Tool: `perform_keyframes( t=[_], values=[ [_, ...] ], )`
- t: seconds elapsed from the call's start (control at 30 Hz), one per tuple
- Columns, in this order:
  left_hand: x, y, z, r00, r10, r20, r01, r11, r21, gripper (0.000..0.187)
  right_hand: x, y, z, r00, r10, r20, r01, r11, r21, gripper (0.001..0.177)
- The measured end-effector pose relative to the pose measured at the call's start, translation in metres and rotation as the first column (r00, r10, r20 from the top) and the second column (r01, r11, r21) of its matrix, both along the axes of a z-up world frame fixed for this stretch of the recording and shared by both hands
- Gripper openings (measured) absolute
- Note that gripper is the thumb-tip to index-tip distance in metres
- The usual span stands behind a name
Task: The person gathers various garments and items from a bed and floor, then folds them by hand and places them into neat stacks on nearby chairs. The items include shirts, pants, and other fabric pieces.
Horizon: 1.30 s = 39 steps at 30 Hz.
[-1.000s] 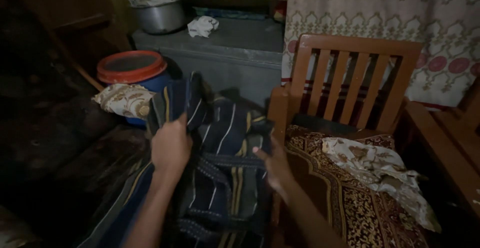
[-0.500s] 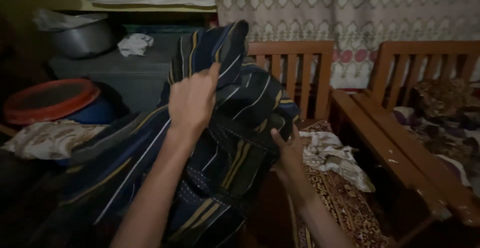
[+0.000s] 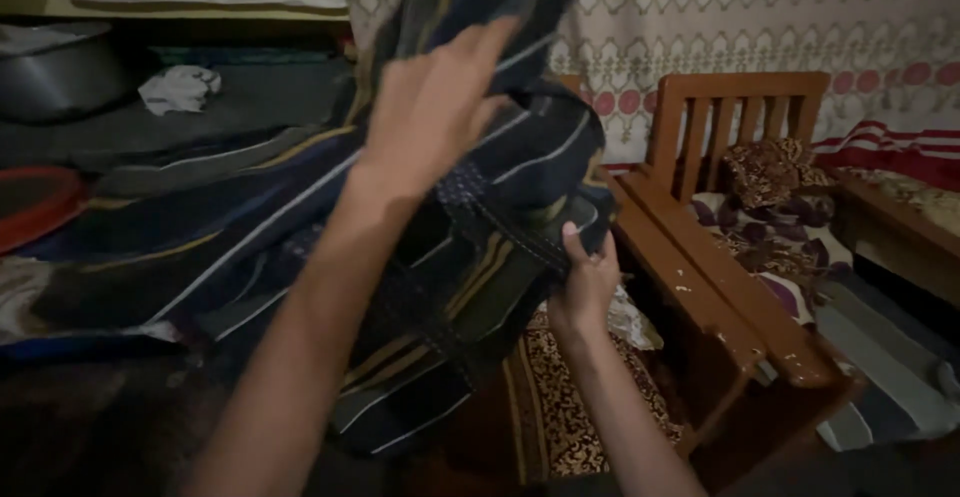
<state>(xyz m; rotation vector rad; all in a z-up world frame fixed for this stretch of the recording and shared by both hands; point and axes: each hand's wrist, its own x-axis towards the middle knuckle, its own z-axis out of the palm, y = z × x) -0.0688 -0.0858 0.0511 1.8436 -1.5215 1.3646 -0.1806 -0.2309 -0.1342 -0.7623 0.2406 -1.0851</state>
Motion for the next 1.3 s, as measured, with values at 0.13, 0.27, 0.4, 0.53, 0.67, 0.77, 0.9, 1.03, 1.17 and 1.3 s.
perform_keyframes(
  t=[0.13, 0.27, 0.4, 0.53, 0.67, 0.77, 0.9, 1.03, 1.17, 1.3],
  values=[
    [-0.041, 0.008, -0.014, 0.977, 0.176, -0.120, -0.171, 0.984, 0.052, 0.102, -0.007, -0.051, -0.045, 0.994, -0.107, -0.036, 0.112, 0.971, 0.212, 0.044],
    [-0.056, 0.037, -0.069, 0.872, 0.396, -0.287, -0.379, 0.918, 0.114, 0.108, -0.024, -0.098, -0.077, 0.981, -0.189, 0.053, 0.138, 0.857, 0.496, 0.057],
    [0.011, -0.003, -0.197, 0.604, 0.211, -0.768, -0.282, 0.959, 0.042, 0.119, -0.042, -0.149, -0.137, 0.982, -0.188, -0.002, 0.168, 0.872, 0.459, 0.060],
    [0.026, -0.061, -0.253, 0.267, -0.233, -0.935, -0.008, 0.970, -0.244, 0.112, -0.066, -0.242, -0.283, 0.979, -0.186, 0.087, 0.119, 0.858, 0.500, 0.059],
    [0.038, -0.099, -0.266, 0.192, -0.046, -0.980, -0.062, 0.996, -0.059, 0.120, -0.105, -0.205, -0.252, 0.977, -0.075, -0.199, 0.164, 0.862, 0.479, 0.052],
    [0.034, -0.099, -0.259, 0.247, 0.250, -0.936, -0.106, 0.967, 0.231, 0.132, -0.124, -0.190, -0.221, 0.931, -0.029, -0.364, 0.152, 0.938, 0.313, 0.044],
    [0.065, -0.097, -0.296, 0.228, 0.399, -0.888, -0.169, 0.915, 0.367, 0.135, -0.164, -0.176, -0.139, 0.465, -0.009, -0.885, 0.032, 0.999, 0.007, 0.053],
    [0.106, -0.107, -0.369, 0.320, 0.219, -0.922, -0.144, 0.973, 0.181, 0.109, -0.177, -0.176, -0.092, -0.220, -0.463, -0.858, -0.159, 0.885, -0.437, 0.092],
    [0.065, -0.095, -0.333, 0.288, 0.070, -0.955, -0.164, 0.986, 0.023, 0.077, -0.160, -0.249, -0.164, 0.095, -0.693, -0.714, -0.044, 0.714, -0.699, 0.108],
    [0.046, -0.089, -0.311, 0.107, -0.132, -0.985, -0.146, 0.978, -0.147, 0.057, -0.145, -0.238, -0.166, 0.403, -0.077, -0.912, -0.108, 0.985, -0.131, 0.118]
  ],
)
